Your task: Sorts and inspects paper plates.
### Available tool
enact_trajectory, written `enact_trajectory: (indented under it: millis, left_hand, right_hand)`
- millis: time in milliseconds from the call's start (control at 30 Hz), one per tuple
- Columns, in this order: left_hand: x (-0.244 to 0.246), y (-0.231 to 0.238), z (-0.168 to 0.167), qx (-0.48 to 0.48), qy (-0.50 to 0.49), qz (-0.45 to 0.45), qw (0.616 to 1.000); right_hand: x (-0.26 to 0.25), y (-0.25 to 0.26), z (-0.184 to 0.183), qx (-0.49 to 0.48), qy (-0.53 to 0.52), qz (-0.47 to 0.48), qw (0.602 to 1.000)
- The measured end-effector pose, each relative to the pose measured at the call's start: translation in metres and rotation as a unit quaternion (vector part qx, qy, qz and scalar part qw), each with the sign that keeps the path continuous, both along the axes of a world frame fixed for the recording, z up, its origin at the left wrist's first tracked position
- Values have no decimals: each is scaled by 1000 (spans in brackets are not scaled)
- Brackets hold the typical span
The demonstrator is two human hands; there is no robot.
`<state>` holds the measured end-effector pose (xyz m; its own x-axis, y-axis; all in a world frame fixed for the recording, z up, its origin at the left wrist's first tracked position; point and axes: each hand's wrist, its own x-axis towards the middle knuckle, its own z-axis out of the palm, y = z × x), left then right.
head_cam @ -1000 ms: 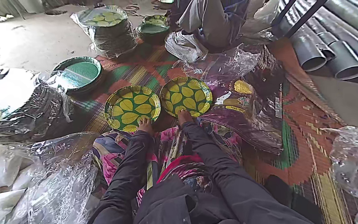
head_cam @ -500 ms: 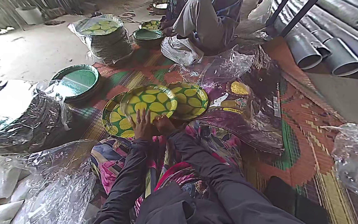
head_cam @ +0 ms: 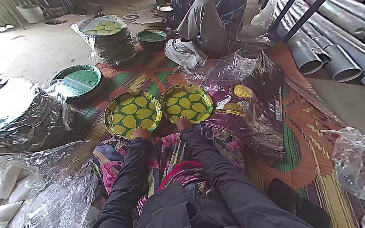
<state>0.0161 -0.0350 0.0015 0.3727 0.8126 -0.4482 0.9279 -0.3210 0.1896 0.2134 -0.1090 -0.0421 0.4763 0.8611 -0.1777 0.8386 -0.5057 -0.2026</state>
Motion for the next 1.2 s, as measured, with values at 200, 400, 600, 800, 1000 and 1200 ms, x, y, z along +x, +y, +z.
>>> enact_trajectory:
  millis: [200,400,600,800,1000,1200]
  left_hand:
    - [-3,2,-8,23,-33,4,999]
    - [7,-4,-33,459,-349,-18,817]
    - [10,-33,-13,319,-224,-66,919]
    - [9,-5,-13,16,20,-4,1000]
    - [10,-8,-15,28,17,-4,999]
    - [4,-7,-8,10,6,-4,1000]
  right_hand:
    - [12,-11,19,80,-22,-20,996]
    - [-4,-13,24,467,-90,120,871]
    - [-29,15,-4,341,-48,242,907]
    - [-1,8,-21,34,30,-19,999]
    - [-3,6,-3,-23,16,-16,999]
    - [27,0,15,-8,60,-40,997]
